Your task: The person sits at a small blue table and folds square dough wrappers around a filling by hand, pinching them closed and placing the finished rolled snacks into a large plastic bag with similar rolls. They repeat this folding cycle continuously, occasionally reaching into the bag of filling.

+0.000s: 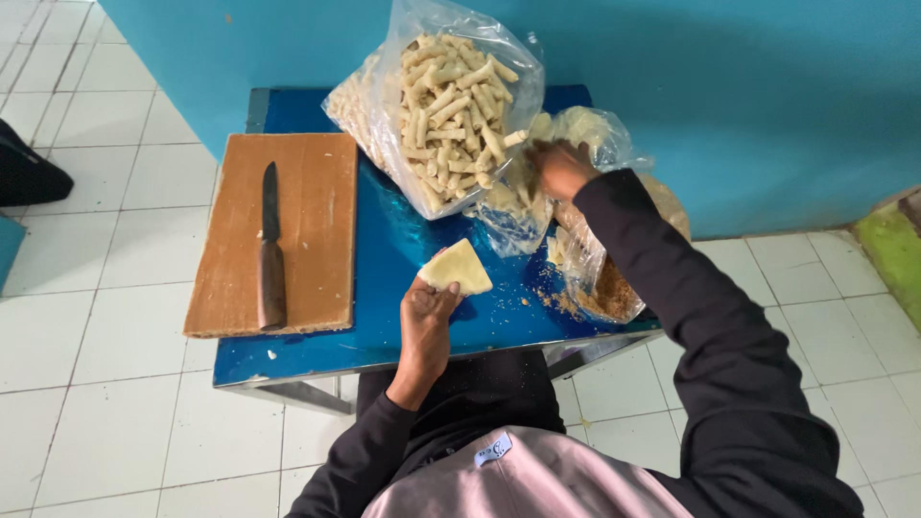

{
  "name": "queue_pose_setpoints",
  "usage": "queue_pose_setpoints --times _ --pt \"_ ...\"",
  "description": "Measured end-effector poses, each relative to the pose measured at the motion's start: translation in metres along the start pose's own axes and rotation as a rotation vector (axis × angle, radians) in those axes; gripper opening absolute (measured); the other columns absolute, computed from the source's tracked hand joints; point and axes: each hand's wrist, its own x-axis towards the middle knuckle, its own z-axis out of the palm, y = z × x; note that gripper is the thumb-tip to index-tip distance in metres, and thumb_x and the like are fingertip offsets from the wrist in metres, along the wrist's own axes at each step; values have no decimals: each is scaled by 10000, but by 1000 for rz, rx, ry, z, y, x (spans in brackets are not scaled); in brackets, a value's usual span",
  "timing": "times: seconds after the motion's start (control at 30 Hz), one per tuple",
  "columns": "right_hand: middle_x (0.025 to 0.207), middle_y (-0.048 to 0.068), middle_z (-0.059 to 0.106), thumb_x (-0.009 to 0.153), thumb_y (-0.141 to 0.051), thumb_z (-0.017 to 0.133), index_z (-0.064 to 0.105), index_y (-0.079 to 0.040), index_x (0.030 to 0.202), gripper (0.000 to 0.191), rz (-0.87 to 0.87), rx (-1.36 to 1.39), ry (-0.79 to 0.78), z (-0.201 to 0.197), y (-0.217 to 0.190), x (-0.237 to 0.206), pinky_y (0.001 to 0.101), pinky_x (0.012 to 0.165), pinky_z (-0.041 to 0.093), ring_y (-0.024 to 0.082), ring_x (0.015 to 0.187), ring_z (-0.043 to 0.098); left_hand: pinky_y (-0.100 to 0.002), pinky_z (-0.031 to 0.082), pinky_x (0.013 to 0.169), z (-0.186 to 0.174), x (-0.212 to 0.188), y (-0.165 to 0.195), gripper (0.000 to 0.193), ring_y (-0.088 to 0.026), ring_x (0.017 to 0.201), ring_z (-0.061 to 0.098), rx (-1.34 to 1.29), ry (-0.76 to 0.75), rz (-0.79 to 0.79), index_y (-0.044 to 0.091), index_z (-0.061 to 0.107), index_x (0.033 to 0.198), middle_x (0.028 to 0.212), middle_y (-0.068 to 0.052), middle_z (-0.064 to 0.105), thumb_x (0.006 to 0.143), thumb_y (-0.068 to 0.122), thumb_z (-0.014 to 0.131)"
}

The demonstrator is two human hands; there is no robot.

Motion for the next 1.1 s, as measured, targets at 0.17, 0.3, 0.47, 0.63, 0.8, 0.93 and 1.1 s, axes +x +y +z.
queue_pose_setpoints --times 0.17,0.3,0.47,0.63,0.8,0.93,1.1 --pt "1035 74 709 985 -185 678 729 -105 1048 114 93 300 191 -16 -78 -71 389 846 543 257 937 687 -283 518 958 -12 -8 -3 365 -141 1101 657 46 35 11 -54 580 1359 1219 -90 703 1016 65 619" --pt "999 82 666 848 -145 792 686 -60 1014 214 -78 626 194 -3 -163 -111 352 781 551 245 924 677 -270 522 932 -19 -17 -8 345 -114 1061 636 18 -18 65 -40 603 1328 1177 -63 695 1091 197 521" --pt "974 74 658 903 -88 784 674 -33 984 148 -6 629 339 18 -188 -119 338 724 541 230 895 682 -266 509 918 -21 -33 -7 389 -99 1037 583 10 -32 65 -50 594 1287 1132 -44 636 1183 286 427" --pt "900 47 676 935 -102 741 732 -23 981 92 142 917 178 36 -172 -128 277 648 508 117 732 634 -244 510 926 -21 -40 -1 351 -91 1046 601 95 -18 82 -51 624 1288 1149 -42 651 1121 238 514" --pt "879 14 675 985 -155 717 768 -2 1008 163 246 1185 41 54 -161 -134 238 656 478 60 747 585 -236 492 820 -23 -38 1 312 -86 957 625 247 48 76 -63 648 1248 1082 -70 727 1001 126 678" --pt "904 24 729 983 -201 710 773 1 1026 216 306 1376 -5 64 -156 -135 231 713 539 59 799 646 -233 508 813 -25 -37 4 292 -79 937 638 276 48 90 -71 667 1213 1045 -64 739 1013 141 664" --pt "931 35 746 986 -232 687 764 2 1010 247 367 1535 -58 74 -150 -135 253 747 576 77 840 687 -234 540 842 -24 -39 9 301 -87 976 677 162 -7 45 -45 630 1236 1073 -64 739 1011 156 643"
